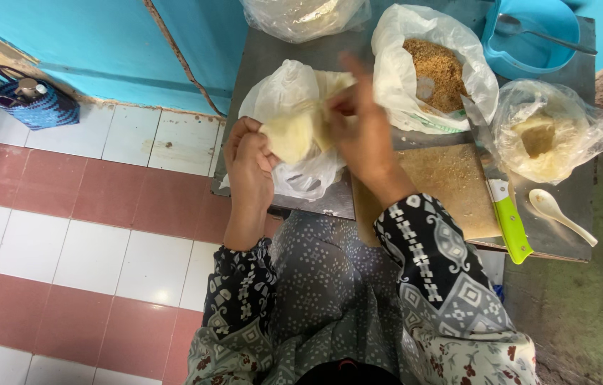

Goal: The person takes thin pastry wrappers from a plastic bag, spoons brown filling onto a wrapper, and folds the wrapper around the filling by hand on a cutting board. Earlier they cut a stack of round dough sheets into smaller pieces with a knife and separate the cut wrappers.

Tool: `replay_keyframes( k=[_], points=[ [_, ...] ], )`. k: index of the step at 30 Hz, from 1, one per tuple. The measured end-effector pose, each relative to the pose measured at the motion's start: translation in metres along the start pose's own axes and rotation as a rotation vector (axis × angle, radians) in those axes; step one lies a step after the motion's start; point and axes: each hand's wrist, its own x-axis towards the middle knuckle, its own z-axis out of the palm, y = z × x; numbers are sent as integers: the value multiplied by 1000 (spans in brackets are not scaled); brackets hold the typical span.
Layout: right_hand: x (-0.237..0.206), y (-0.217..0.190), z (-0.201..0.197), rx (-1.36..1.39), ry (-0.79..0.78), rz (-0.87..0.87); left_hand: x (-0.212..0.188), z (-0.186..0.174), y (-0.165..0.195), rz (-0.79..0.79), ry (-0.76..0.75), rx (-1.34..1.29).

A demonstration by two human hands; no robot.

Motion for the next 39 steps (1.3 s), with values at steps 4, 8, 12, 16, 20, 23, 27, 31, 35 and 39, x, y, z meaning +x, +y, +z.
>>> replay_keyframes(
  k=[4, 8, 12, 16, 20, 23, 27, 31, 35, 39],
  points=[
    [-9, -11, 3, 359, -33, 212, -6, -3, -6, 75, -161, 128],
    [-25, -18, -27, 806, -186, 702, -6, 12, -10, -47, -275, 223],
    [-39, -21, -55, 1105, -114, 653, -15, 43, -13, -279, -262, 57],
    [-57, -33, -67, 811, 160, 598, -46, 56, -21, -341, -338, -98],
    [-85, -54, -76, -124, 183, 118, -67, 65, -40, -232, -231, 60],
    [-98, -63, -80, 9, -8, -35, -76, 71, -49, -196, -198, 163],
    [-103, -61, -82, -25, 25, 78, -92, 72, -44, -374, -206, -44],
    [-109, -58, -84, 427, 234, 314, -107, 80, -50, -249, -199, 10],
    [-118, -63, -86, 501, 273, 395, -118, 87, -63, -113, -222, 33],
    [-120, -68, -86, 390, 227, 347, -123, 84, -65, -68, -237, 139]
  ],
)
